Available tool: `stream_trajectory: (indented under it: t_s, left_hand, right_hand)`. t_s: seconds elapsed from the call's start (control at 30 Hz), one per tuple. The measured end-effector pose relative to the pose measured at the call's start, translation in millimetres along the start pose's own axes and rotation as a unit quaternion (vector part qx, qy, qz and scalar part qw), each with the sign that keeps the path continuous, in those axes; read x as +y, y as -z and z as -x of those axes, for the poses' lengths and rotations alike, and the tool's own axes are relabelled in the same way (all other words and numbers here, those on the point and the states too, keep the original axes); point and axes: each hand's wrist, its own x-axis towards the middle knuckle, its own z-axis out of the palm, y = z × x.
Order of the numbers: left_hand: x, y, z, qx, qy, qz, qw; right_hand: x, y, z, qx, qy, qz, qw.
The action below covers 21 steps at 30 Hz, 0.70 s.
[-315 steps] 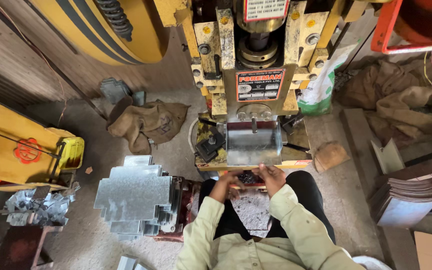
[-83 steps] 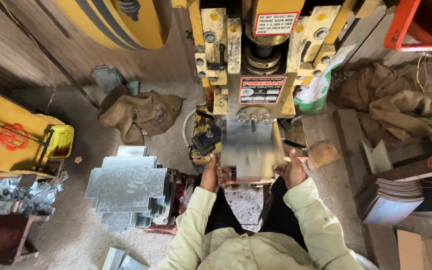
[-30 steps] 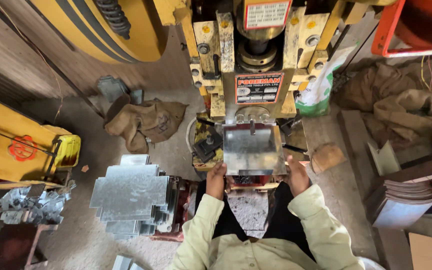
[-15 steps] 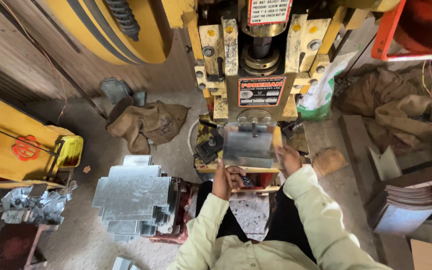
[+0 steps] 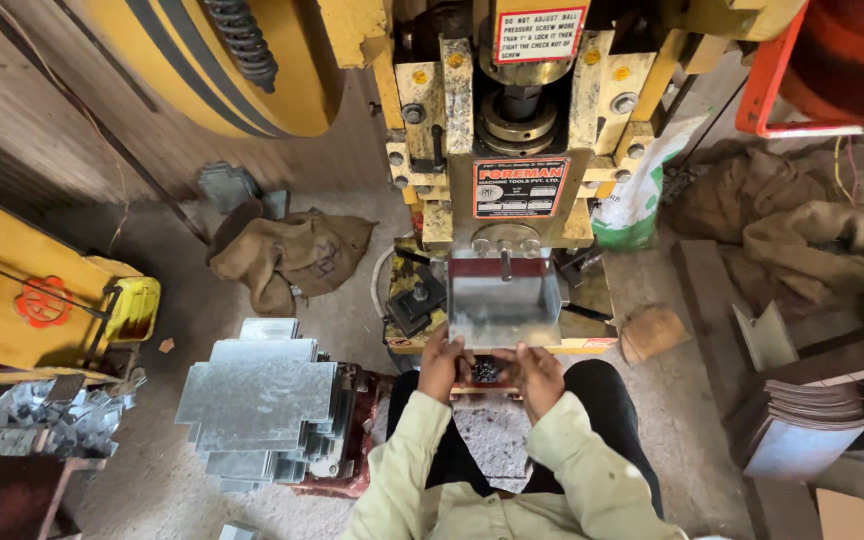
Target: The person repeatedly picks up flat metal sheets from a stack, places them into a hydraulic press, activates the press to shape the metal, and then removes the formed piece. The process is repeated for multiple sheets in a continuous loop.
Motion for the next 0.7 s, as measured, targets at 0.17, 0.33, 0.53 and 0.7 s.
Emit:
stream_trajectory:
  t_s: [0.17, 0.33, 0.53, 0.7]
  left_hand:
    - [12, 12, -17, -0.027, 0.053, -0.028, 0.998]
    - [-24, 37, -5, -0.103, 0.128, -0.011, 0.986]
    - [-34, 46, 25, -0.226, 0.159, 0.003, 0.961]
    - [19, -11, 19, -0.138, 0.121, -0.069, 0.981]
  right_hand:
    - [27, 13, -27, 0.012, 0.033, 0.029, 0.999]
    - [30, 19, -32, 0.020, 0.044, 0.062, 0.997]
    - [19, 15, -20, 0.008, 0.040, 0.062, 0.997]
    - [26, 38, -17, 0.012, 0.036, 0.067, 0.997]
